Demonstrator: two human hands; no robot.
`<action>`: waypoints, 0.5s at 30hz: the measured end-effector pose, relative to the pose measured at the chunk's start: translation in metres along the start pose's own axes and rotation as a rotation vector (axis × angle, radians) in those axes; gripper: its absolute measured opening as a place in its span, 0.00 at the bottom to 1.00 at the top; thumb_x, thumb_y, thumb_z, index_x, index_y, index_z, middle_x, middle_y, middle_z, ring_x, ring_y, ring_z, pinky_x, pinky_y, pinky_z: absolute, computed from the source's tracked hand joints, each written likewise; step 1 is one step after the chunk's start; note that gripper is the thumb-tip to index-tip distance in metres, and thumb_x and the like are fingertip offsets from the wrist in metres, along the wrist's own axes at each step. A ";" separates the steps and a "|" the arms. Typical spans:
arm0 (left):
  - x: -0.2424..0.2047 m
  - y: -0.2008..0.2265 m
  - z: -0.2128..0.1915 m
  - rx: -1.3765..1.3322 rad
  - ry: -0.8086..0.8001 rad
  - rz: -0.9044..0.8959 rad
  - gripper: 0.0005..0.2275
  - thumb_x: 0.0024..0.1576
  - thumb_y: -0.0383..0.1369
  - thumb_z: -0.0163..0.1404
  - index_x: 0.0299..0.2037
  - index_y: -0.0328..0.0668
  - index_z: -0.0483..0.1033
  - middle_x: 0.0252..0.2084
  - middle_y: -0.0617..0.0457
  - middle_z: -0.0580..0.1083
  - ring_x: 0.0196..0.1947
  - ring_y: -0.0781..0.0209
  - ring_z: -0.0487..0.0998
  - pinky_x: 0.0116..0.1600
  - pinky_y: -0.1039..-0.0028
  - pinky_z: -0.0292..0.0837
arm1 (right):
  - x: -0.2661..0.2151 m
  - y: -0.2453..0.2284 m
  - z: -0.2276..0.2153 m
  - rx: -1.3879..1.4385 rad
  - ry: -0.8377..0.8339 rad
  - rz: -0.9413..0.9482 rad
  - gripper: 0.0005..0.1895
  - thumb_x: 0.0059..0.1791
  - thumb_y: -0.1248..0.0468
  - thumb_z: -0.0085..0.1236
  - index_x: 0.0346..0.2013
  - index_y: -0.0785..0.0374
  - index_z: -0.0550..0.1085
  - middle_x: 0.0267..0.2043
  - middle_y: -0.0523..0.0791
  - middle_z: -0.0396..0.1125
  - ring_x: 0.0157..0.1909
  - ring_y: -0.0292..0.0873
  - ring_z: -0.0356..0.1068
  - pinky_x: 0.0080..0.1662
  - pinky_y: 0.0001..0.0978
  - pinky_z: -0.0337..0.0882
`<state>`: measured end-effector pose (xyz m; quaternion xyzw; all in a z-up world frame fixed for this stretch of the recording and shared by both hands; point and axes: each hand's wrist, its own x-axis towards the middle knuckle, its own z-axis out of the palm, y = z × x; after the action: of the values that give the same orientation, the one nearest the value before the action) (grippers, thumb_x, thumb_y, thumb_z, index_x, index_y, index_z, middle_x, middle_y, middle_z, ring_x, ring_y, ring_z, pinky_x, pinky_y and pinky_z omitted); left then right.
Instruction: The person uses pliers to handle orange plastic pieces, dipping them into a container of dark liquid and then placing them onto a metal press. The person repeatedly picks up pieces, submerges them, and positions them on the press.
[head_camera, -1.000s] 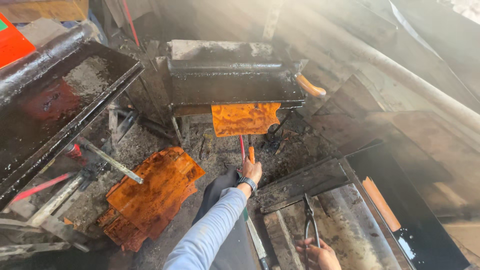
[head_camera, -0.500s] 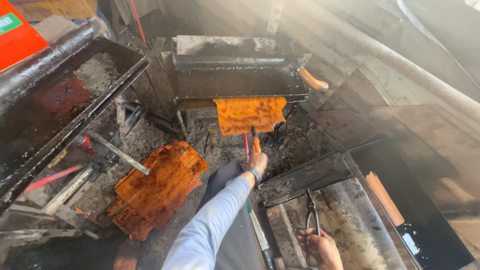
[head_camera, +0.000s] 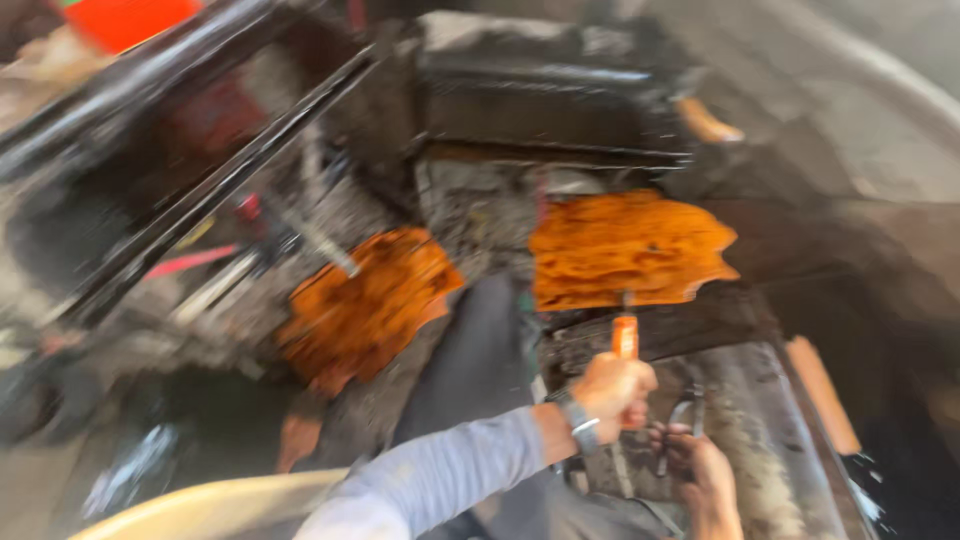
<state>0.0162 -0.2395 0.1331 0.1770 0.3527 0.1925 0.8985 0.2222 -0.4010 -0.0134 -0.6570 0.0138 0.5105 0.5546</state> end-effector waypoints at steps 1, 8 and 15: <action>-0.003 0.009 0.009 -0.029 -0.020 -0.039 0.07 0.53 0.24 0.51 0.27 0.43 0.65 0.19 0.57 0.61 0.15 0.66 0.62 0.21 0.71 0.59 | 0.003 -0.004 -0.004 0.052 0.005 -0.009 0.09 0.50 0.77 0.43 0.43 0.66 0.64 0.45 0.58 0.71 0.45 0.53 0.75 0.44 0.42 0.77; 0.019 0.055 -0.002 -0.129 0.110 0.023 0.03 0.52 0.27 0.48 0.28 0.42 0.68 0.18 0.55 0.62 0.14 0.62 0.62 0.18 0.67 0.62 | 0.000 -0.030 -0.006 0.008 -0.008 0.114 0.11 0.53 0.75 0.39 0.49 0.68 0.65 0.56 0.58 0.70 0.51 0.50 0.75 0.48 0.37 0.77; 0.080 0.039 -0.156 -0.164 0.409 0.109 0.07 0.49 0.25 0.49 0.32 0.47 0.64 0.22 0.58 0.58 0.15 0.66 0.57 0.18 0.72 0.54 | -0.008 -0.030 -0.005 0.088 0.126 0.200 0.13 0.54 0.73 0.40 0.53 0.65 0.65 0.56 0.56 0.70 0.51 0.51 0.74 0.46 0.40 0.77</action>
<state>-0.0472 -0.1398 -0.0018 0.0797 0.5005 0.3007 0.8079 0.2386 -0.3978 0.0129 -0.6581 0.1366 0.5199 0.5272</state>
